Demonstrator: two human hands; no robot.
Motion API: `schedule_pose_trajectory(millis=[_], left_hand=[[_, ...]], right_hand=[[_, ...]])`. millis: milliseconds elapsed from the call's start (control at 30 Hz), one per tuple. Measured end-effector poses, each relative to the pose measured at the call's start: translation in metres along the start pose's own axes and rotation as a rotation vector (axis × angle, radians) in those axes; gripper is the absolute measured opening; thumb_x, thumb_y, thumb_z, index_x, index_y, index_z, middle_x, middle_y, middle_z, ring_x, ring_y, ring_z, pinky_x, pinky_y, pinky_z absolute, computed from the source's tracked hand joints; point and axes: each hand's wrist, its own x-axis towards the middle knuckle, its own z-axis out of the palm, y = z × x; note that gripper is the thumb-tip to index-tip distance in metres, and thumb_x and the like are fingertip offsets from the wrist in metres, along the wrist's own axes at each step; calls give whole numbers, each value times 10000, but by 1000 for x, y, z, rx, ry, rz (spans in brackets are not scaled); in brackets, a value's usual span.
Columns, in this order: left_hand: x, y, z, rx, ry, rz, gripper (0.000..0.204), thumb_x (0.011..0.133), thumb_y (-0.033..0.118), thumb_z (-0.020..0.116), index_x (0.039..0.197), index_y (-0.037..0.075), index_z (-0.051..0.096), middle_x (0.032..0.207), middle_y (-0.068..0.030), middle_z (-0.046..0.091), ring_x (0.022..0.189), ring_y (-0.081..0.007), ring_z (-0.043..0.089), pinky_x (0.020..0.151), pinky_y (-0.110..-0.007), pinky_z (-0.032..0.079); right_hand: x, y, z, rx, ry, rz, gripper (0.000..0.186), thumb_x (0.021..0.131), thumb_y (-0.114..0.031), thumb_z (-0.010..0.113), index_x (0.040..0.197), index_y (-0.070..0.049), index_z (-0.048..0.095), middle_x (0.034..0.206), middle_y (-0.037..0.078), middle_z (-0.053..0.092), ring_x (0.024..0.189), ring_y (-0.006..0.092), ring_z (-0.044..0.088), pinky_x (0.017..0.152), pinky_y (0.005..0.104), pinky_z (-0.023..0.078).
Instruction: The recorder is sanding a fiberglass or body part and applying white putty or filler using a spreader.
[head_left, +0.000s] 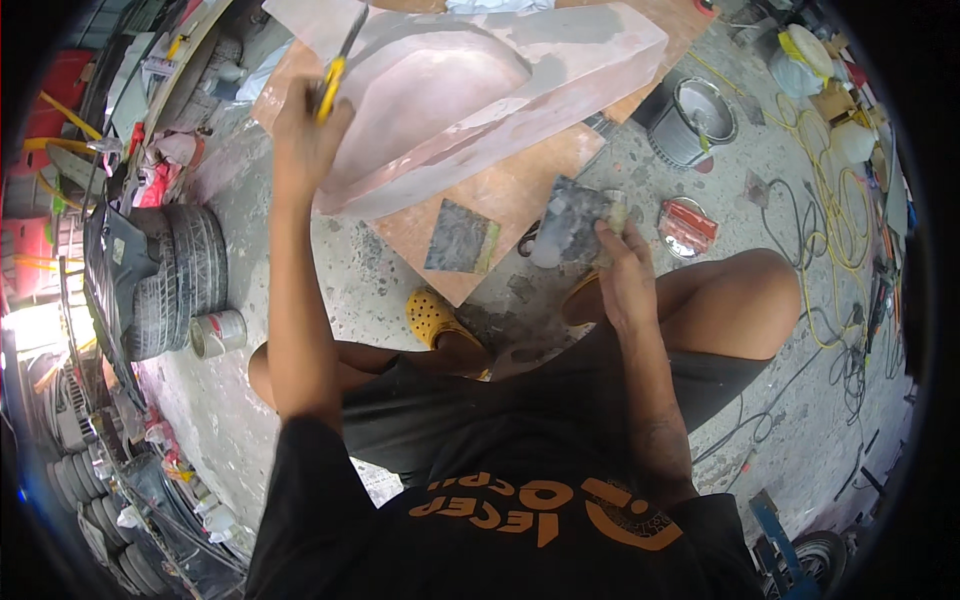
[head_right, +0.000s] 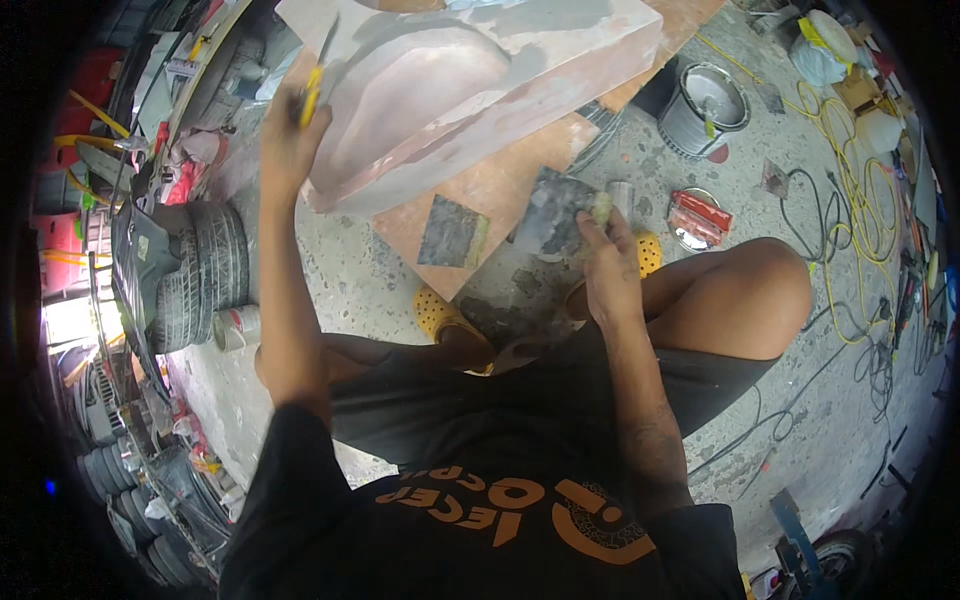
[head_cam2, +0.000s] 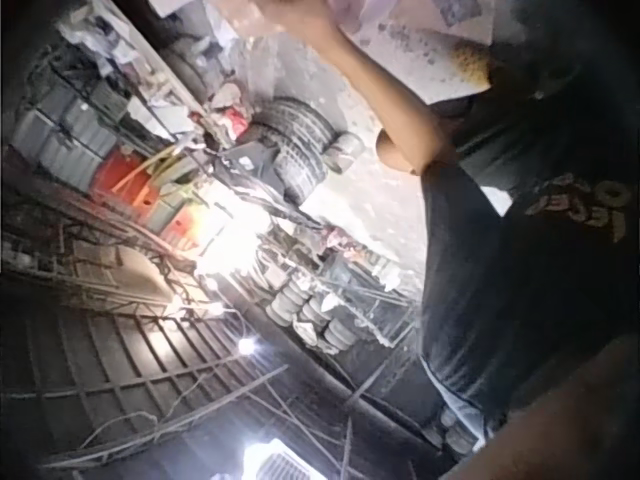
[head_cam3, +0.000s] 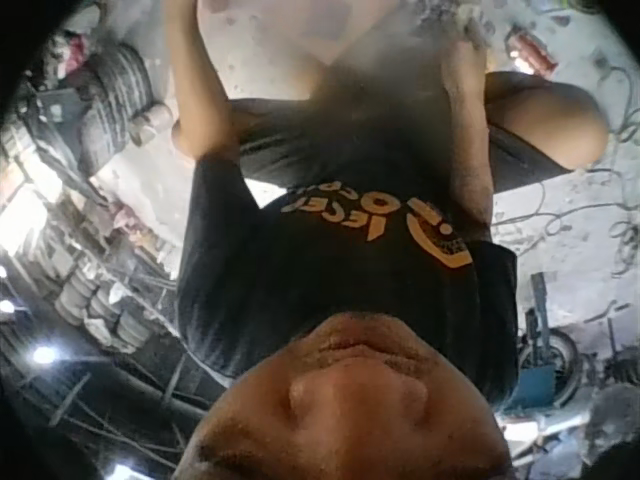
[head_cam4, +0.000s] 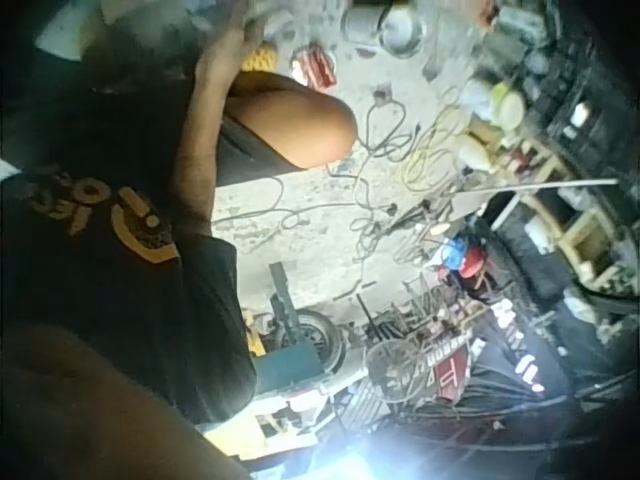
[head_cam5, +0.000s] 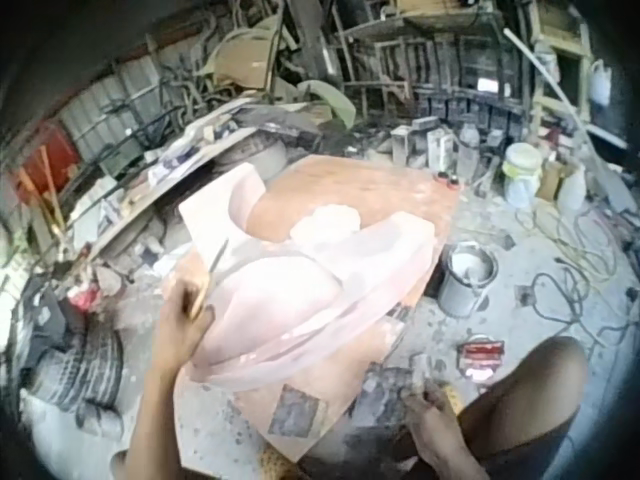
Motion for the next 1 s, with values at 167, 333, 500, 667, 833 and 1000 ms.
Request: schedule_pose_trajectory(millis=[167, 333, 500, 667, 833, 1000], left_hand=[[-172, 46, 3, -199, -117, -293, 258, 868, 188, 776, 1035, 21, 671, 887, -142, 686, 729, -225, 649, 678, -361, 523], [-221, 72, 72, 164, -246, -343, 712, 824, 320, 813, 1321, -91, 512, 1301, -261, 581, 935, -418, 689, 774, -453, 571], [-237, 72, 79, 196, -402, -410, 754, 844, 357, 775, 1354, -100, 459, 1439, -284, 473, 990, -443, 683, 788, -477, 580], [-263, 38, 61, 160, -407, -221, 639, 839, 319, 782, 1311, -20, 518, 1464, -285, 456, 930, -428, 698, 742, -470, 592], [-238, 75, 56, 132, -295, -276, 591, 818, 297, 800, 1280, 25, 551, 1414, -233, 519, 914, -423, 699, 711, -459, 596], [-241, 72, 93, 211, -382, -226, 588, 822, 263, 799, 1310, 49, 550, 1341, -198, 570, 927, -421, 695, 708, -445, 600]], right_hand=[[2, 0, 12, -13, -39, -68, 459, 959, -100, 637, 1393, -12, 516, 1266, 50, 609, 1174, 166, 564, 1025, 332, 411], [-5, -1, 24, -60, 17, -84, 498, 943, -91, 646, 1410, 4, 500, 1295, 65, 598, 1225, 174, 537, 1047, 342, 406], [1, 7, 15, -67, -22, -91, 487, 935, -87, 649, 1394, 7, 514, 1279, 57, 602, 1196, 169, 545, 1011, 330, 413], [-2, 2, 17, -40, -19, -90, 411, 963, -81, 640, 1349, 12, 534, 1233, 59, 612, 1135, 143, 569, 1011, 282, 412], [4, 2, 7, -32, -3, -144, 444, 931, -70, 653, 1355, -3, 539, 1230, 55, 623, 1131, 183, 588, 948, 323, 455], [5, -2, 7, 66, 60, -223, 428, 942, -43, 624, 1352, 23, 519, 1224, 69, 619, 1158, 184, 579, 975, 331, 464]])
